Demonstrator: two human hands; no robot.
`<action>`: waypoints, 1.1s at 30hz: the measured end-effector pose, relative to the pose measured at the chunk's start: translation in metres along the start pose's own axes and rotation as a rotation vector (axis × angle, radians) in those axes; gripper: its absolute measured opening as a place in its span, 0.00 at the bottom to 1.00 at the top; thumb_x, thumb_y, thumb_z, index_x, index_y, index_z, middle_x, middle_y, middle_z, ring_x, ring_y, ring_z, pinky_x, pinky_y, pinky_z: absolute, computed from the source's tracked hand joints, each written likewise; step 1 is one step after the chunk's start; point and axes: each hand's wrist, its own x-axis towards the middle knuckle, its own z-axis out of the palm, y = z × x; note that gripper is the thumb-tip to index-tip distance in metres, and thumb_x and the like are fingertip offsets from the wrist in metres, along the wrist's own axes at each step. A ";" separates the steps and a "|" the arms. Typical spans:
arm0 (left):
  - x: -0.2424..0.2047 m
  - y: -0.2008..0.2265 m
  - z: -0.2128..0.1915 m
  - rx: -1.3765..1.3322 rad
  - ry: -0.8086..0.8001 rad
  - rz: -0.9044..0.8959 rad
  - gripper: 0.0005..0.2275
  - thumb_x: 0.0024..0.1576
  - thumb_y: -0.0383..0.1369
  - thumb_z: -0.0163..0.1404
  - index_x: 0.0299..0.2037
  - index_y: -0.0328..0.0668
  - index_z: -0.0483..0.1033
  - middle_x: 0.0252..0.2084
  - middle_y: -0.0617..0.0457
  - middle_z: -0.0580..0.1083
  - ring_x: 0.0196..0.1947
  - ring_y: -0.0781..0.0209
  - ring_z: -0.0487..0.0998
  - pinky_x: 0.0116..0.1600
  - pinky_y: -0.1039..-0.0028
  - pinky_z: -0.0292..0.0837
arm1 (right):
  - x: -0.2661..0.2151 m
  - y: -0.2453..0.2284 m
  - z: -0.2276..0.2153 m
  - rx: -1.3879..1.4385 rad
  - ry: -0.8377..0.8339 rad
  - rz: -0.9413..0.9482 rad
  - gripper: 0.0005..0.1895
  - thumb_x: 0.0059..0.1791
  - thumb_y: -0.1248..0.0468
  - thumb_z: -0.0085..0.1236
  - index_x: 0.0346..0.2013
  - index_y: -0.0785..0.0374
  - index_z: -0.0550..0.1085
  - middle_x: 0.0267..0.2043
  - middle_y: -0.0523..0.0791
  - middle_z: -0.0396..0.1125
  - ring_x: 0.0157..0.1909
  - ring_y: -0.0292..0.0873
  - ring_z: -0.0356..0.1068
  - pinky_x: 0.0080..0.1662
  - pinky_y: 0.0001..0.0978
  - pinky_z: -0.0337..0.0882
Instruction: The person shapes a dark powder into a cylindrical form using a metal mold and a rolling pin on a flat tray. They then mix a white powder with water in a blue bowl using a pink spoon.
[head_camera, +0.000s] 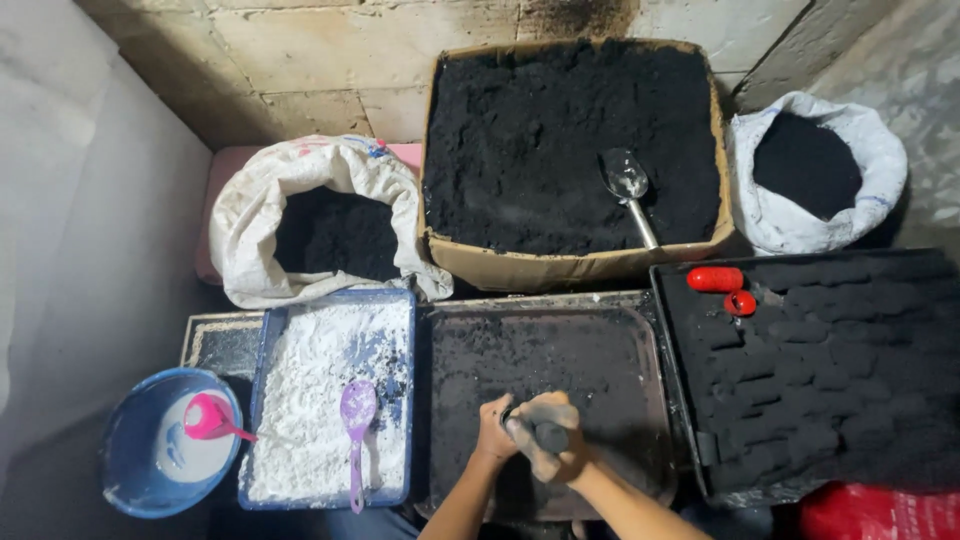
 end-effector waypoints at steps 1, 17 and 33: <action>0.000 0.006 -0.004 0.005 0.001 -0.003 0.12 0.49 0.40 0.39 0.20 0.41 0.58 0.16 0.56 0.53 0.14 0.63 0.54 0.21 0.70 0.52 | -0.003 0.000 0.001 0.005 -0.002 0.001 0.17 0.44 0.65 0.41 0.10 0.63 0.60 0.11 0.41 0.52 0.11 0.37 0.49 0.19 0.26 0.51; 0.030 0.109 -0.029 -0.052 -0.227 -1.327 0.32 0.47 0.37 0.44 0.62 0.43 0.43 0.63 0.39 0.43 0.64 0.44 0.40 0.62 0.58 0.45 | -0.034 -0.041 -0.040 0.352 0.134 1.520 0.26 0.41 0.63 0.42 0.56 0.58 0.61 0.56 0.51 0.56 0.53 0.54 0.56 0.50 0.46 0.57; 0.016 0.094 0.007 -0.470 0.280 -1.690 0.41 0.51 0.42 0.43 0.61 0.46 0.17 0.66 0.45 0.38 0.64 0.48 0.48 0.63 0.67 0.47 | -0.244 0.033 -0.040 0.401 0.303 1.407 0.09 0.47 0.65 0.45 0.42 0.62 0.67 0.17 0.48 0.54 0.09 0.36 0.43 0.11 0.23 0.41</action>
